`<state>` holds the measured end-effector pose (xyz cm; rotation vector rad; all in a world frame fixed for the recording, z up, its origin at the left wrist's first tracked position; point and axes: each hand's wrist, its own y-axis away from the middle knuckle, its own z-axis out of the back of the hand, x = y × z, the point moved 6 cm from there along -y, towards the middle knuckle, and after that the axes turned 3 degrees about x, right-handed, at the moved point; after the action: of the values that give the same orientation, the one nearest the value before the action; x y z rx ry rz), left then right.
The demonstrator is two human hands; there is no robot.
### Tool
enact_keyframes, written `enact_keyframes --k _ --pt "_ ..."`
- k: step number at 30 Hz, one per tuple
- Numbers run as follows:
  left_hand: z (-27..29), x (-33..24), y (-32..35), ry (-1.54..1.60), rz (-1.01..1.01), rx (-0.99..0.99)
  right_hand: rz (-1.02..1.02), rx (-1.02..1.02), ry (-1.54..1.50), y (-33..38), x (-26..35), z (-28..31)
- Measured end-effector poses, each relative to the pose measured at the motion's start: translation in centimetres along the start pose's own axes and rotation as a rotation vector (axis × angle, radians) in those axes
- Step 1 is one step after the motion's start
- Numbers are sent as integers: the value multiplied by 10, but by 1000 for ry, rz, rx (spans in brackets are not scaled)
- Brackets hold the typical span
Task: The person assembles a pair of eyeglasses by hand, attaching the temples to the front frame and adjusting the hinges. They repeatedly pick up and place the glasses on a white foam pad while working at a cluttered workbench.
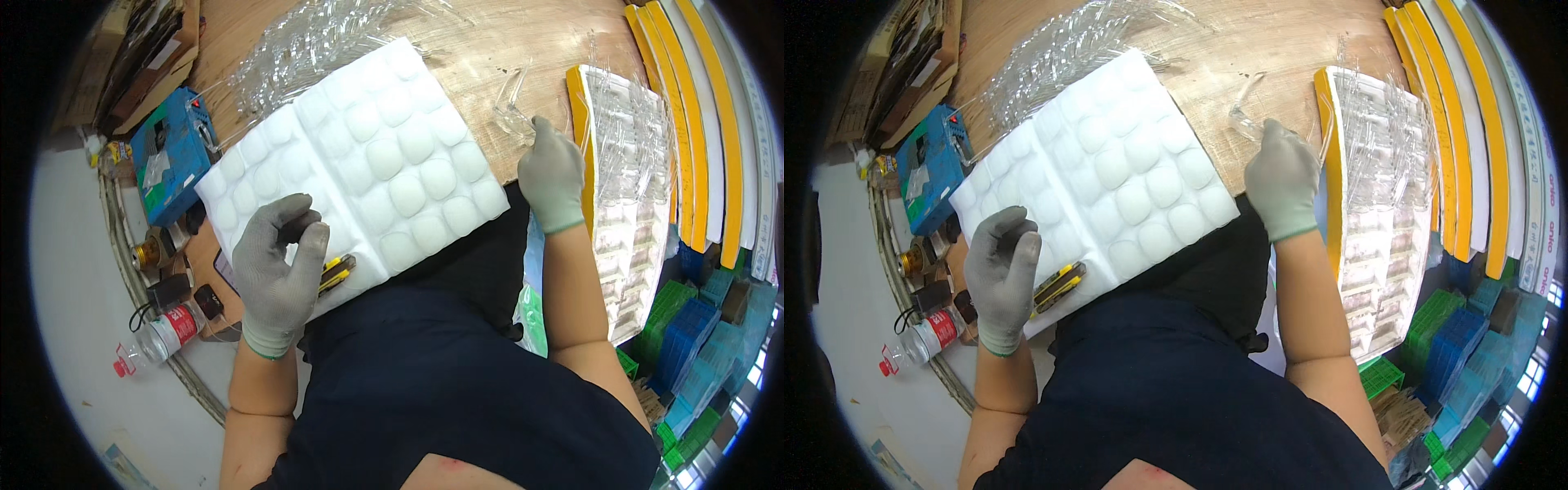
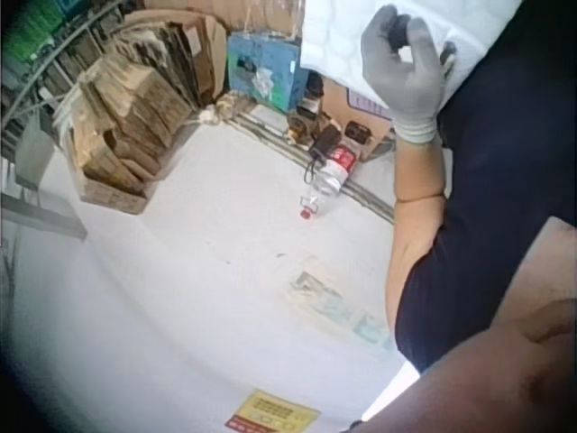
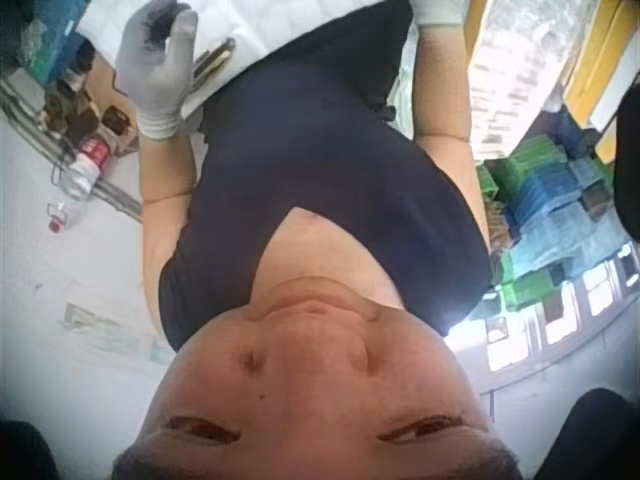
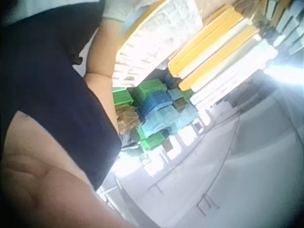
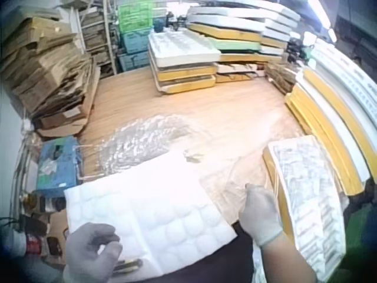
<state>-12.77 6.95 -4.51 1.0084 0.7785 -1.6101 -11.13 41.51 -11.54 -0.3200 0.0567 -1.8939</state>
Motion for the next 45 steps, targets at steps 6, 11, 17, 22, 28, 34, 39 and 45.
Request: enact_keyframes --k 6,11,17,22,28,34,39,45 --pt "-14 -3 -24 -144 -49 110 -15 223 97 -15 -22 -76" --pt "72 56 -80 -555 -56 -276 117 166 61 -12 -37 -74" --pt "142 138 -210 -1344 346 -259 299 138 214 -22 -17 -48" --pt "159 156 -238 -1148 418 -200 412 175 -193 -58 60 -2" --pt "189 98 -190 -774 351 -565 447 347 31 -115 145 -37" --pt "167 52 -57 23 81 -471 310 598 62 -129 151 -40" --pt "107 23 2 307 35 -271 322 145 -159 -111 140 -26" --pt "64 12 56 466 -16 -33 368 303 -850 -1 157 45"
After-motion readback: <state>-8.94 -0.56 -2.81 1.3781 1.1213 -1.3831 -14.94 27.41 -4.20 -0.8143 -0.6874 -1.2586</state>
